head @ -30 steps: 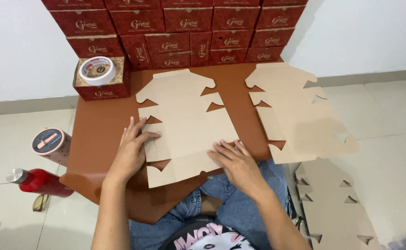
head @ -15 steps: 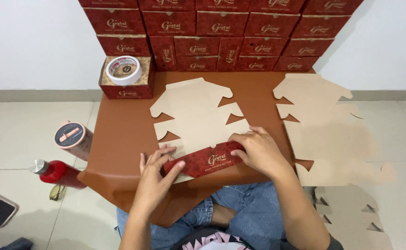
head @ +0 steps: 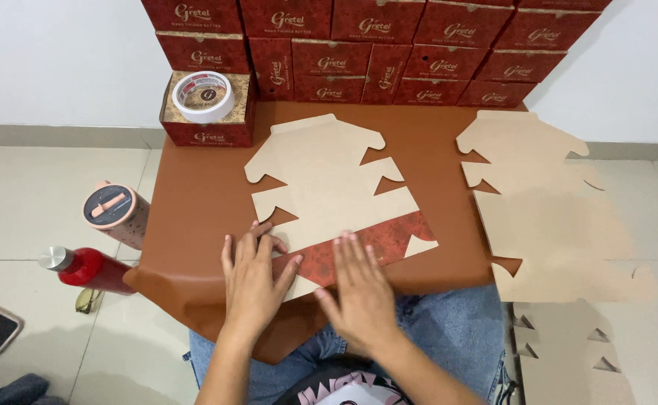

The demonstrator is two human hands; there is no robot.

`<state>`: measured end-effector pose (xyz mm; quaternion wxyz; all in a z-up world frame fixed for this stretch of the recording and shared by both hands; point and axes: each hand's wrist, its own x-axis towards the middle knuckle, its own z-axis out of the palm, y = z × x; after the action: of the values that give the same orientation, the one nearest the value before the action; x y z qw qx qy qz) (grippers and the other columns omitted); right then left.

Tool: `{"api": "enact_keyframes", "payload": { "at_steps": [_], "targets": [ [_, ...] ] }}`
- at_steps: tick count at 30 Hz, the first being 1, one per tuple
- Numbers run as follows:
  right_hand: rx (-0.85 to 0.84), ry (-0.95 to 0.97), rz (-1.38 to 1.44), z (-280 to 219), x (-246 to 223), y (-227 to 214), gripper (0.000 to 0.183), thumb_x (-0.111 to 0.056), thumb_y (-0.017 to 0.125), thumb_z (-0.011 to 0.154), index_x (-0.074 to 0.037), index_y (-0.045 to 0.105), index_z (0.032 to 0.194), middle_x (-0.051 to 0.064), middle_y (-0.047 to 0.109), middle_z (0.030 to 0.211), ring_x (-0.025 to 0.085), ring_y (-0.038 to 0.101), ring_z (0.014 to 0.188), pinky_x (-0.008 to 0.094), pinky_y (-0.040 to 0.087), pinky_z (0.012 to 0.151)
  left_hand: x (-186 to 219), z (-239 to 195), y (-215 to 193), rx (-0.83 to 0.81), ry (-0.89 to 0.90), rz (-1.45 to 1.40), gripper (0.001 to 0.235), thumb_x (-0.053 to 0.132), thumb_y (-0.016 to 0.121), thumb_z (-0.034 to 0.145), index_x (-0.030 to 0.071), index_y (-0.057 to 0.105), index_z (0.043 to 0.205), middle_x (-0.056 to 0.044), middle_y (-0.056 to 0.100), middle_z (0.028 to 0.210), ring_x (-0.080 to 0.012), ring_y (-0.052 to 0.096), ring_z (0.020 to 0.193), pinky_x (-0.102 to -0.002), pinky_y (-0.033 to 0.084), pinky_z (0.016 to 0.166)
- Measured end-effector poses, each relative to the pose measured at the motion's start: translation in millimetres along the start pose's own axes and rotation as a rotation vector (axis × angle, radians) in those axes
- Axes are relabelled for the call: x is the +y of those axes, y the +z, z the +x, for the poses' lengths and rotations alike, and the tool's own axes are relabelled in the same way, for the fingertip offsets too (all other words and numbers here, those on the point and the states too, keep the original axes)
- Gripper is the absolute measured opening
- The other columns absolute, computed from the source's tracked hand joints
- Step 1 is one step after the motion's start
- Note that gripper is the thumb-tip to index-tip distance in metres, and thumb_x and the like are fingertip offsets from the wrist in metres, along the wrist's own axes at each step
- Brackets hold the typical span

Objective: Assembling a cardboard box by folding a flat template along pre-scored lines.

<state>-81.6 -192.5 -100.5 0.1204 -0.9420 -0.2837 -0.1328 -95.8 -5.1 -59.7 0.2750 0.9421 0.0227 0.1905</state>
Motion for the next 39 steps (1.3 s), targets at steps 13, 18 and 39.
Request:
{"api": "enact_keyframes", "payload": {
  "at_steps": [13,18,39],
  "targets": [
    [-0.056,-0.05,0.085,0,49,-30,0.072,-0.048,0.03,0.103,0.002,0.026,0.154,0.019,0.028,0.163,0.028,0.022,0.153,0.042,0.014,0.124,-9,-8,-2,-0.018,0.09,0.043,0.037,0.028,0.056,0.095,0.028,0.068,0.13,-0.005,0.055,0.144,-0.0299,0.037,0.145,-0.052,0.018,0.12],
    [-0.201,-0.04,0.054,-8,112,-63,0.084,-0.061,0.055,0.093,-0.008,0.037,0.155,0.017,0.035,0.161,0.031,0.029,0.15,0.047,0.019,0.122,-8,-19,-29,-0.3,0.273,0.043,0.065,0.06,0.071,0.082,0.032,0.06,0.14,-0.006,0.048,0.152,-0.0328,0.023,0.151,-0.059,0.008,0.12],
    [0.379,0.422,0.835,27,123,-53,0.066,-0.003,0.077,0.085,-0.01,0.047,0.144,0.015,0.073,0.095,0.025,0.07,0.093,0.042,0.053,0.093,-31,28,32,0.208,-0.081,-0.156,0.027,0.038,0.067,0.099,0.011,0.065,0.094,-0.008,0.067,0.083,-0.0307,0.067,0.086,-0.042,0.045,0.085]
  ]
}}
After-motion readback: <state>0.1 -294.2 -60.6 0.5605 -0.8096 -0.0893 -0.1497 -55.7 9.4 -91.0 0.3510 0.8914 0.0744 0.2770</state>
